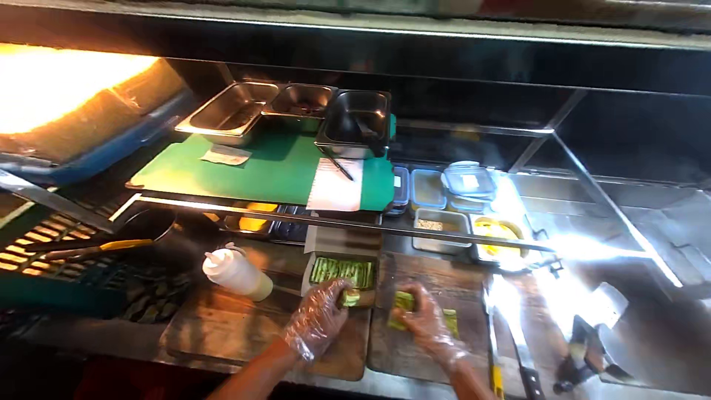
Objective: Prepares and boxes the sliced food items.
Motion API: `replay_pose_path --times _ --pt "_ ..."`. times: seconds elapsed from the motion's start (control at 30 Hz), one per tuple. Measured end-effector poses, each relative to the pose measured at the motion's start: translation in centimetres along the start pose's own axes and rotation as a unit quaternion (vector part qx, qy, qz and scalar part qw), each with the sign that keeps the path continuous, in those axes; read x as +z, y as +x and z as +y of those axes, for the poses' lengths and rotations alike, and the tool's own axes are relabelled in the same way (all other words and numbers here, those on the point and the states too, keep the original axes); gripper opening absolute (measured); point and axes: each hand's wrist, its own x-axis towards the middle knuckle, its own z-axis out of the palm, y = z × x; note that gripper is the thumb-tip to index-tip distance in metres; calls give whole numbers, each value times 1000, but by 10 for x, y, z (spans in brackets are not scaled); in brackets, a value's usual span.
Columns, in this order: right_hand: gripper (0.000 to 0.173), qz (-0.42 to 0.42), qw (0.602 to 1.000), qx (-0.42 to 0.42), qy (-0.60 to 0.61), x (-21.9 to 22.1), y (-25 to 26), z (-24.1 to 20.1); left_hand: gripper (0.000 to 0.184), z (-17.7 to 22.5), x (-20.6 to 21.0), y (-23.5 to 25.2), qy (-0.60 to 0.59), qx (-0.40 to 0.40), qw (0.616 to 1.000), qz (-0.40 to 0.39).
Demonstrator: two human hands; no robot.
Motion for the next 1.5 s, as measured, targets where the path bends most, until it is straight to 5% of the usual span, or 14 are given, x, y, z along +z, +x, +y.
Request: replay_pose_path --times 0.03,0.1,0.17,0.23,0.43,0.67,0.9,1.1,1.23,1.3,1.37,1.43,1.5 --pt "45 -28 990 -29 -139 27 19 -9 48 -14 -14 11 84 3 995 -57" --pt "48 -113 904 -36 -410 72 53 -21 53 -36 -23 32 195 -7 966 -171" --pt "56 -183 825 -32 -533 102 75 -13 62 -54 -22 43 204 -4 948 -242" --pt "57 -209 804 -27 -556 111 85 -10 56 -70 -21 47 188 26 945 -266" --pt "34 -231 787 -31 -571 105 84 -6 30 -90 -14 49 169 78 943 -277" --pt "42 -152 833 20 -532 131 69 -6 41 -83 -9 45 165 38 952 -255" --pt "33 -219 816 68 -531 120 77 -20 41 -68 0 38 186 -43 960 -204" --pt "36 -202 843 14 -498 124 72 -4 40 -45 10 25 225 -90 958 -154" --pt "33 -211 884 -77 -410 85 58 -5 38 -31 27 21 253 -111 951 -141" --pt "33 -120 925 -106 -345 37 33 -3 35 -3 28 17 212 -111 965 -106" --pt "33 -33 932 -22 -360 -33 15 3 32 34 42 17 102 -99 988 -65" --pt "39 -88 897 109 -419 -94 9 15 33 70 75 24 -23 -93 991 -97" --pt "52 -178 858 154 -457 -113 12 35 49 96 113 50 -19 -98 978 -181"
